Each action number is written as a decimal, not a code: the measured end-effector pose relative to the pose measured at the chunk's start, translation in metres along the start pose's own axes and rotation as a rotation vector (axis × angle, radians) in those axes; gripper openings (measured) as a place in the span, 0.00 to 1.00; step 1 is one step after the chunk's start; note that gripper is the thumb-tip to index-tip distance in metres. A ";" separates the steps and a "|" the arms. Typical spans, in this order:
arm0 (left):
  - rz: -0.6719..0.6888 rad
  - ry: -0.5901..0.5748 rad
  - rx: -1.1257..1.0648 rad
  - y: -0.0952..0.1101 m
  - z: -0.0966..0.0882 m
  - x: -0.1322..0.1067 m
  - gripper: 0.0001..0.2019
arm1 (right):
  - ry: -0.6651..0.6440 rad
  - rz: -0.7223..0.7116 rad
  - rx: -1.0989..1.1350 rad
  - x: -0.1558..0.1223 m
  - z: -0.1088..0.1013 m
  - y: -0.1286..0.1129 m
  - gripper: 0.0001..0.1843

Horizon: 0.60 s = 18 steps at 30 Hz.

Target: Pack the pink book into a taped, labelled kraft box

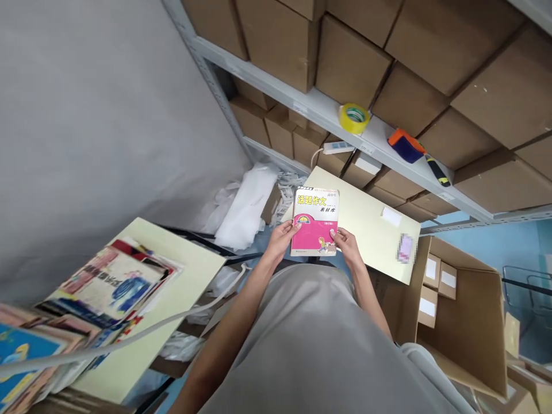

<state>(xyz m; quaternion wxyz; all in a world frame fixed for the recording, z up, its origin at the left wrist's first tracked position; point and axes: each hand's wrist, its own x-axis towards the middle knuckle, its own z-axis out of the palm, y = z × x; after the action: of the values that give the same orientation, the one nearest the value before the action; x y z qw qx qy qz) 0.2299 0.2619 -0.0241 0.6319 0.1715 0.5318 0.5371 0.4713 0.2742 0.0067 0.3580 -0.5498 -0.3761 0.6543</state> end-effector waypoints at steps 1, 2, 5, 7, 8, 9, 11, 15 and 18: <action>0.005 -0.005 0.011 -0.002 0.015 0.006 0.40 | 0.007 -0.020 0.006 0.004 -0.012 -0.005 0.42; 0.006 -0.012 0.019 -0.003 0.028 0.010 0.40 | 0.013 -0.039 0.012 0.007 -0.024 -0.009 0.41; -0.023 -0.035 0.033 -0.005 0.060 0.021 0.40 | 0.044 -0.067 0.028 0.014 -0.050 -0.017 0.40; -0.040 -0.046 0.050 -0.003 0.075 0.028 0.40 | 0.087 -0.068 0.042 0.018 -0.061 -0.018 0.40; -0.044 -0.052 0.064 -0.002 0.082 0.031 0.40 | 0.108 -0.066 0.055 0.021 -0.065 -0.018 0.41; -0.047 -0.061 0.078 -0.001 0.088 0.034 0.40 | 0.125 -0.067 0.074 0.023 -0.067 -0.016 0.41; -0.051 -0.078 0.110 0.003 0.101 0.039 0.39 | 0.148 -0.075 0.122 0.027 -0.070 -0.012 0.41; -0.009 -0.091 0.188 0.009 0.125 0.046 0.37 | 0.240 -0.082 0.131 0.035 -0.073 -0.006 0.41; 0.096 -0.090 0.277 0.011 0.141 0.047 0.36 | 0.489 -0.191 -0.050 0.038 -0.078 -0.013 0.41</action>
<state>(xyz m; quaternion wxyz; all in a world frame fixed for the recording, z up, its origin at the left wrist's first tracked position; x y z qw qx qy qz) 0.3388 0.3567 0.0145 0.5990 0.3065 0.5630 0.4800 0.5435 0.3212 -0.0077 0.4848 -0.6623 -0.3444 0.4557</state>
